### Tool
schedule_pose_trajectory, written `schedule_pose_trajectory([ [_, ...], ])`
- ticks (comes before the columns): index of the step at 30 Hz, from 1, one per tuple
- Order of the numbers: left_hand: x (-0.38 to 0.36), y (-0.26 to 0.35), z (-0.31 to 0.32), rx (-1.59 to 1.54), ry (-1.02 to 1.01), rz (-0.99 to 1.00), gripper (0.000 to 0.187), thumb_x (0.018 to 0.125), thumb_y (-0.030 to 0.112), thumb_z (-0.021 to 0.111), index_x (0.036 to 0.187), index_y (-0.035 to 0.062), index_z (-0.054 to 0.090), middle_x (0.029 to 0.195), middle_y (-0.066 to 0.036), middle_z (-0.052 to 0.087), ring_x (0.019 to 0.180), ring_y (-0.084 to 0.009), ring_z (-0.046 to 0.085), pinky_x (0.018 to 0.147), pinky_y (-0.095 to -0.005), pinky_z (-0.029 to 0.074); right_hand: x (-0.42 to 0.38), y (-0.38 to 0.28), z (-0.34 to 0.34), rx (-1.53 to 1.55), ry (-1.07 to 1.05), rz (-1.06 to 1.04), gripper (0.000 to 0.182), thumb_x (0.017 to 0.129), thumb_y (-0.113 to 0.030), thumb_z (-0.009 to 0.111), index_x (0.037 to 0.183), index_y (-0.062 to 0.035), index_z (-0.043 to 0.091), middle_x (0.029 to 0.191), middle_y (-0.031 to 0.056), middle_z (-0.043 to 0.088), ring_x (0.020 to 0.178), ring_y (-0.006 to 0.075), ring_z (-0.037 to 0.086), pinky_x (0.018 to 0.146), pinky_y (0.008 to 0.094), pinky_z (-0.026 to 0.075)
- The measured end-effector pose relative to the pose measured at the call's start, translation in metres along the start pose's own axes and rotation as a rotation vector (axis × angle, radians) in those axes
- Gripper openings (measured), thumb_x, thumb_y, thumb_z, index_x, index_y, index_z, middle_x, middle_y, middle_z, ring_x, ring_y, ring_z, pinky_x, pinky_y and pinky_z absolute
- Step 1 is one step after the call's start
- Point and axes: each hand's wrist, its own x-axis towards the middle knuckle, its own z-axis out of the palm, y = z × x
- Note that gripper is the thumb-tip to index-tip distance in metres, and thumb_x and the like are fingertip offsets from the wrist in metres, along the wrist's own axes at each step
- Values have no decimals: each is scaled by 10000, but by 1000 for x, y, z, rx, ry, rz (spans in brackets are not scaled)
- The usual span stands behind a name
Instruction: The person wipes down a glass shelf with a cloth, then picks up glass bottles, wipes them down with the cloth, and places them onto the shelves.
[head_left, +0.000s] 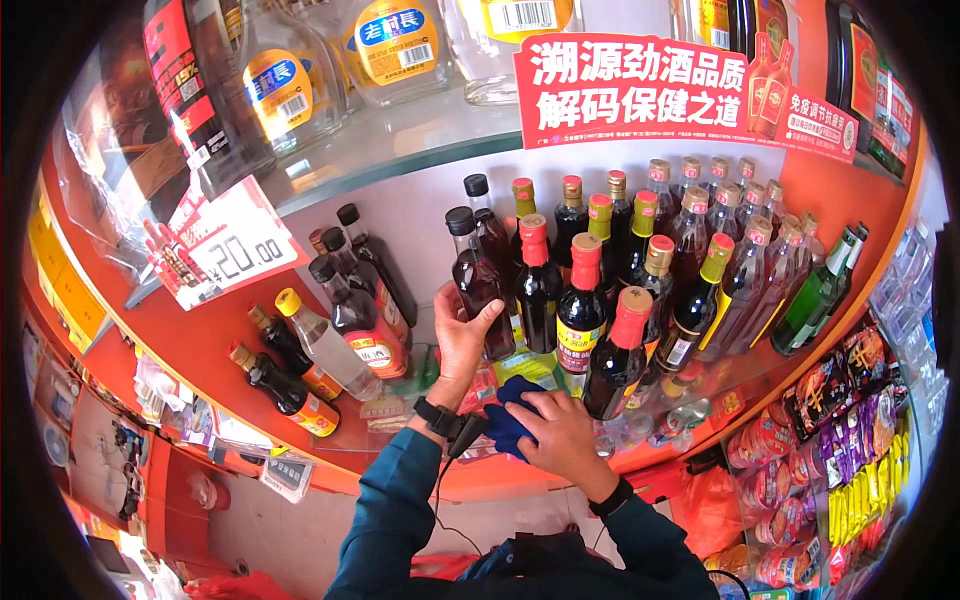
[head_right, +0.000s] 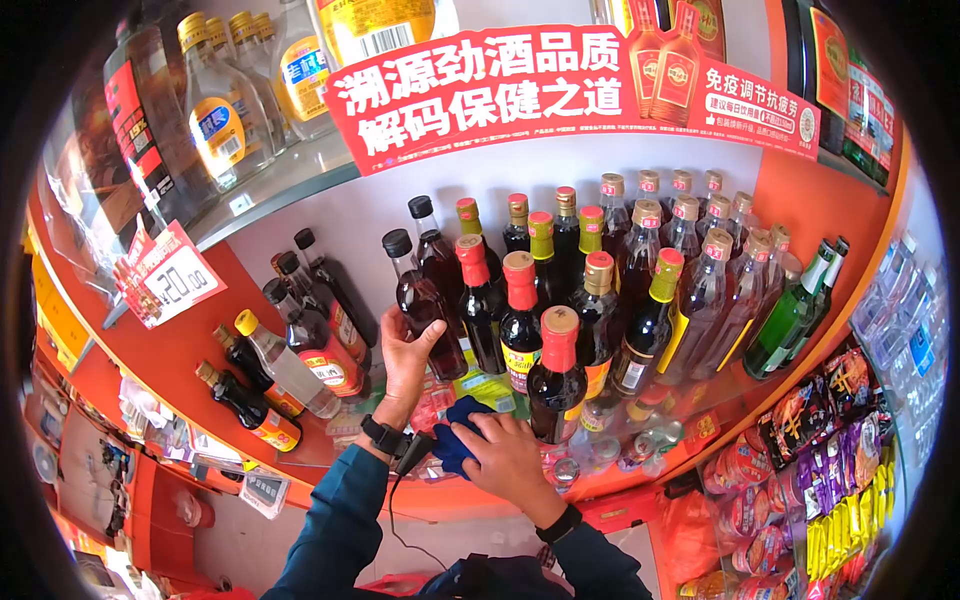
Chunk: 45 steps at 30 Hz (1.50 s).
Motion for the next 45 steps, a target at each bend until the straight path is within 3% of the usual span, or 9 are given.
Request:
schedule_pose_trajectory([
  [14,20,-34,15,-74,-17,32,714,728,145,840,1271,19,394,1130,-83,566,983,-156,571,868,-307,480,0,3,2,-4,-42,7,490,645,-198,667,1134,-175,667,1132,60,604,984,258,568,789,413,455],
  [23,18,-35,12,123,-6,19,771,743,271,835,1297,1,373,1137,-118,569,1007,-175,565,885,-318,468,1,2,2,-17,-59,10,499,636,-204,657,1134,-178,671,1130,58,602,991,257,568,796,413,445],
  [32,7,-11,-2,429,-38,98,847,783,397,772,1406,4,354,1155,-191,612,1022,-302,603,880,-401,483,2,1,3,-28,-46,4,490,634,-194,645,1122,-179,673,1109,59,606,976,261,568,790,419,449],
  [35,-9,8,-19,416,-15,35,766,823,308,748,1418,29,354,1188,-192,595,1048,-277,596,881,-394,492,3,-1,2,-36,-50,6,484,639,-187,642,1121,-176,672,1101,61,608,971,264,565,791,419,450],
  [38,-32,37,-50,196,-50,-29,563,893,64,625,1399,36,379,1252,-138,527,1135,-203,540,912,-332,496,4,-3,2,-50,-52,12,476,645,-173,642,1120,-170,672,1091,61,610,967,268,560,791,420,452],
  [41,-57,51,-85,168,14,-103,431,910,94,626,1307,12,480,1153,-90,582,1073,-155,554,892,-293,474,4,-7,4,-66,-55,22,471,647,-159,648,1118,-165,671,1080,61,609,962,273,554,785,422,457],
  [45,-86,40,-130,279,101,11,308,898,124,648,1172,2,574,1041,-93,623,945,-159,601,825,-296,499,9,-19,10,-40,-78,3,464,650,-144,660,1114,-163,671,1069,58,608,956,279,553,775,419,472],
])
